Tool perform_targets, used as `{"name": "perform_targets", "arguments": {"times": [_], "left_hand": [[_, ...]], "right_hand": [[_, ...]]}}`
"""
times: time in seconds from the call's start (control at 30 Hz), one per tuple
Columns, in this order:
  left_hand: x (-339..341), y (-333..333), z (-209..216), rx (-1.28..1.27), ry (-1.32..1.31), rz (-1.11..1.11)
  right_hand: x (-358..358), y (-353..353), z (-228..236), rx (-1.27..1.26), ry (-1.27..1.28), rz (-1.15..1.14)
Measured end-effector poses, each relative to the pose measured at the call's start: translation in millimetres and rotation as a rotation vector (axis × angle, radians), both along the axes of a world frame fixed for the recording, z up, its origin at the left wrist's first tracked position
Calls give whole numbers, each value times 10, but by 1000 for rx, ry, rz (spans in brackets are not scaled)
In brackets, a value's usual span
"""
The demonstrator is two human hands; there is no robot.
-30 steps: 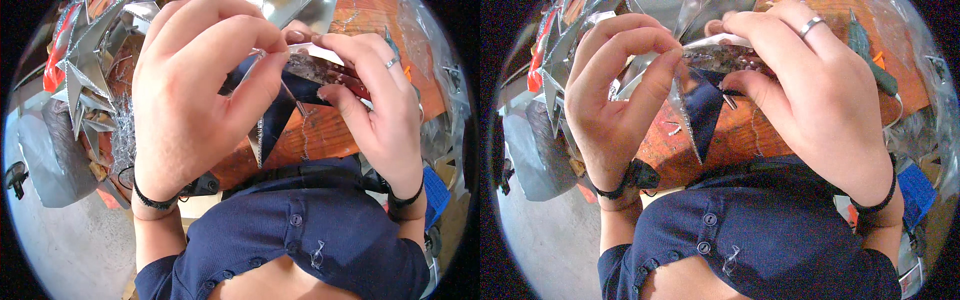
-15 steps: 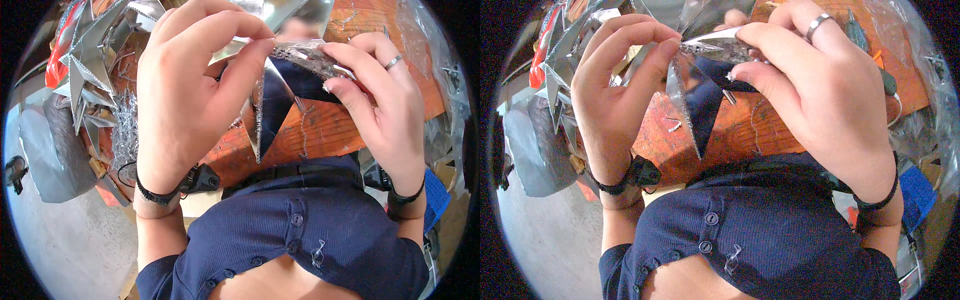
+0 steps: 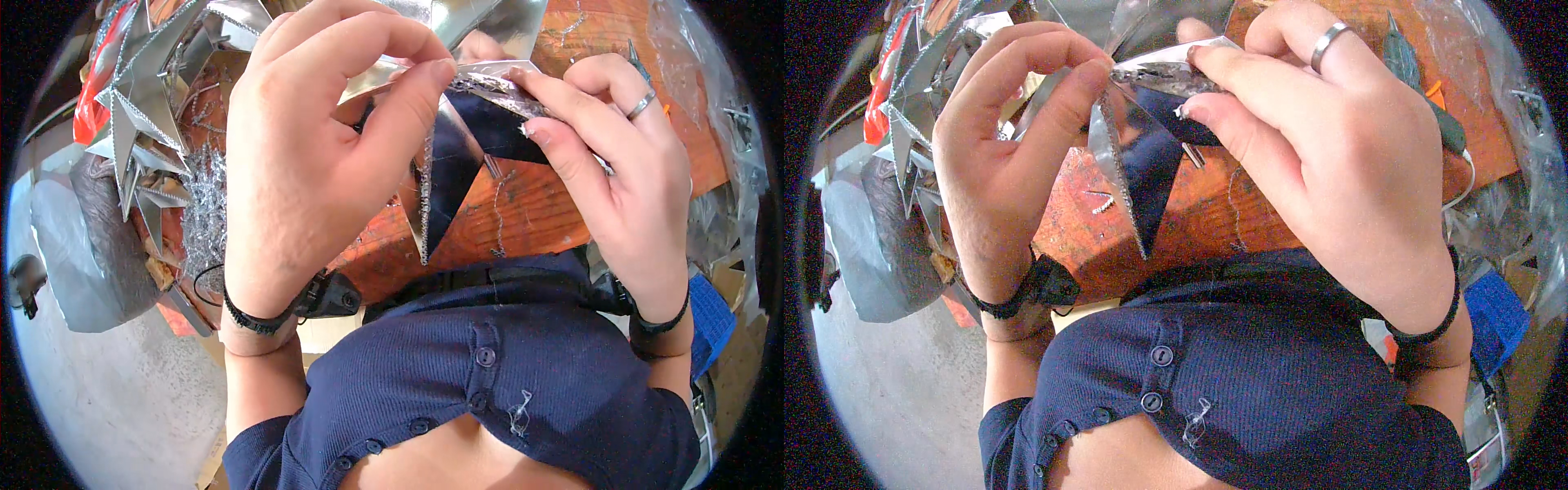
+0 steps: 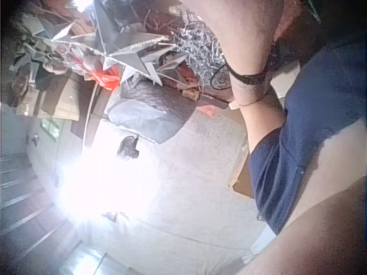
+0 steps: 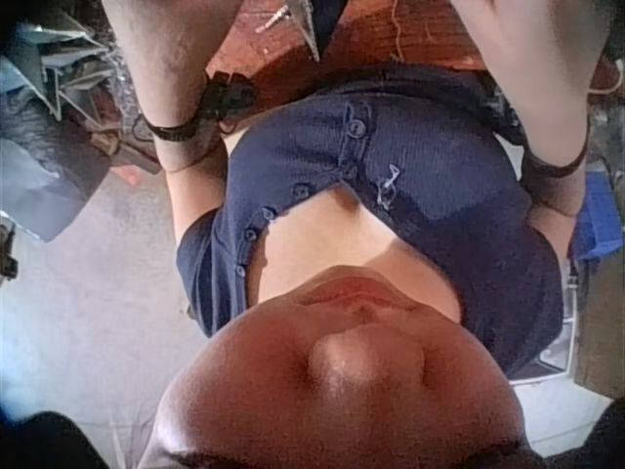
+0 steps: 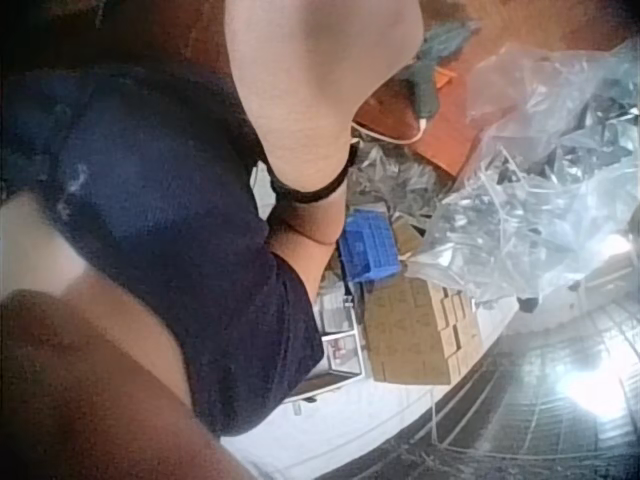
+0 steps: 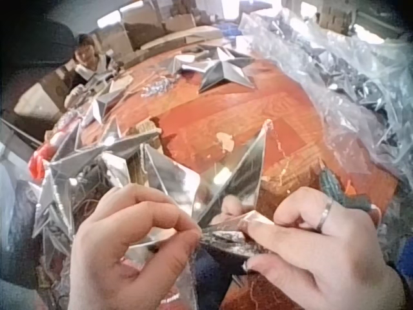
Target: Decorating silver stars with metallic beads or tinsel using a hot glue gun.
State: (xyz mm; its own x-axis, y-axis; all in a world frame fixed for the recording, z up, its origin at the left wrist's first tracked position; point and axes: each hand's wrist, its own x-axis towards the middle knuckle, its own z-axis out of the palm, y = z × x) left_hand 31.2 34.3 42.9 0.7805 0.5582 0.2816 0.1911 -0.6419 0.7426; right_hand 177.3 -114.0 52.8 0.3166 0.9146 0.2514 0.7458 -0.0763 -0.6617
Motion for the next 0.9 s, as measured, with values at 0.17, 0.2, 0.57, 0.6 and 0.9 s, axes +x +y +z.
{"name": "perform_targets", "arguments": {"times": [0.17,0.2,0.57,0.6,0.9], "left_hand": [[51,-82,266,-126,-31,-48],[51,-77,256,-155,-27,-47],[5,26,91,205,164,-66],[4,26,78,202,156,-66],[-1,2,59,197,141,-64]], "right_hand": [[4,-20,-52,-143,38,0],[-25,-49,-190,-26,104,-48],[37,12,33,-132,11,-6],[35,17,32,-120,-1,2],[-10,12,-47,3,60,-78]]}}
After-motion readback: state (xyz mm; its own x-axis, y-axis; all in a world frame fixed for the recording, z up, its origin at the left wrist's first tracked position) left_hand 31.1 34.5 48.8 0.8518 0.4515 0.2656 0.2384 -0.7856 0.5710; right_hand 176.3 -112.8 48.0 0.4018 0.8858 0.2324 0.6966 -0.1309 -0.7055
